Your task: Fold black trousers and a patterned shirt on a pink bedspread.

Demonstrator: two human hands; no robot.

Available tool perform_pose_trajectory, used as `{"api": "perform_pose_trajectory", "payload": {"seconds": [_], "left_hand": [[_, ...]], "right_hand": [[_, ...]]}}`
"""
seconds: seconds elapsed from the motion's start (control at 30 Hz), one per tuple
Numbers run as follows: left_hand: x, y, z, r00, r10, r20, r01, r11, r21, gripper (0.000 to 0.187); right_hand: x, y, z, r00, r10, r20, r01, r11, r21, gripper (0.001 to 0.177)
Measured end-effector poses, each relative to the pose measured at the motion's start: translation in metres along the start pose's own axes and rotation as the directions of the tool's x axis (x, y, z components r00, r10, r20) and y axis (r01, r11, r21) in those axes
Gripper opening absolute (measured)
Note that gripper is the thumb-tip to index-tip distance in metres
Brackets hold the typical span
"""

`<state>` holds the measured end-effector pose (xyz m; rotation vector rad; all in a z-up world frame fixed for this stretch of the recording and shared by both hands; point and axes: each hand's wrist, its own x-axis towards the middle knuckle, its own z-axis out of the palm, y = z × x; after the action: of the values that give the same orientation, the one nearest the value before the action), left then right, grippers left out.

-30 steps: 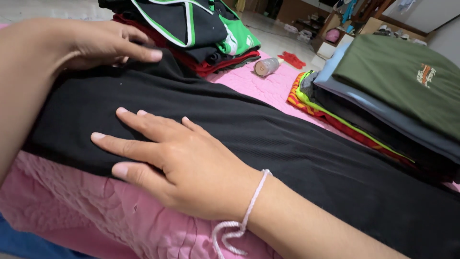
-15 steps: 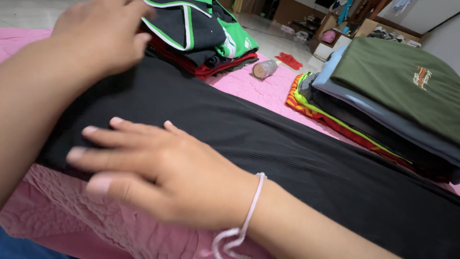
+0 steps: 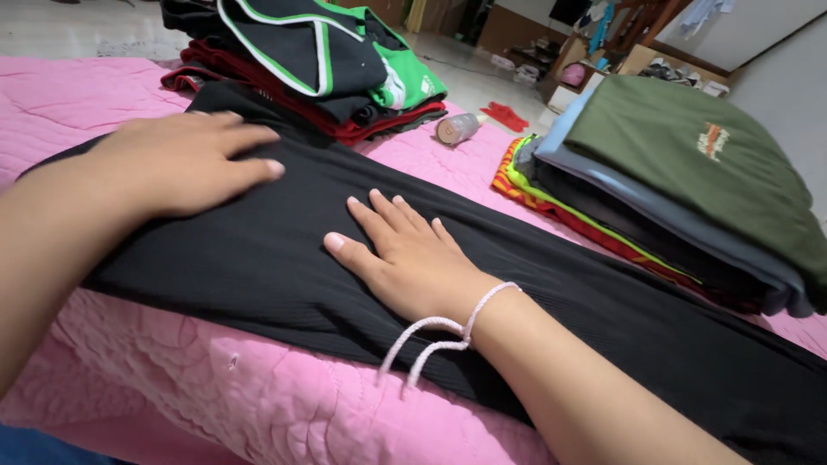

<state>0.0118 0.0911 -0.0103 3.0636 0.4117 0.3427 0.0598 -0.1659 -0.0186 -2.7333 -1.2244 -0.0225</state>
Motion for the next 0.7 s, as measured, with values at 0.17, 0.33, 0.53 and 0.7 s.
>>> {"api": "perform_pose_trajectory", "payload": {"seconds": [0.17, 0.33, 0.53, 0.7], "left_hand": [[0.016, -0.037, 0.022, 0.880, -0.402, -0.252, 0.439, 0.892, 0.111, 0.085], [0.056, -0.028, -0.001, 0.955, -0.186, -0.229, 0.182, 0.982, -0.039, 0.058], [0.025, 0.208, -0.092, 0.875, 0.314, -0.367, -0.453, 0.797, -0.399, 0.041], [-0.030, 0.332, -0.101, 0.625, 0.684, -0.377, -0.703, 0.284, -0.652, 0.049]], "right_hand": [[-0.028, 0.007, -0.002, 0.999, 0.041, -0.010, -0.041, 0.999, 0.012, 0.081], [-0.056, 0.022, -0.001, 0.992, 0.026, -0.123, 0.021, 0.930, 0.367, 0.082], [-0.089, 0.058, -0.039, 0.940, -0.125, -0.317, 0.264, -0.319, 0.910, 0.083], [-0.159, 0.148, -0.045, 0.853, 0.441, -0.278, 0.509, -0.587, 0.630, 0.087]]}}
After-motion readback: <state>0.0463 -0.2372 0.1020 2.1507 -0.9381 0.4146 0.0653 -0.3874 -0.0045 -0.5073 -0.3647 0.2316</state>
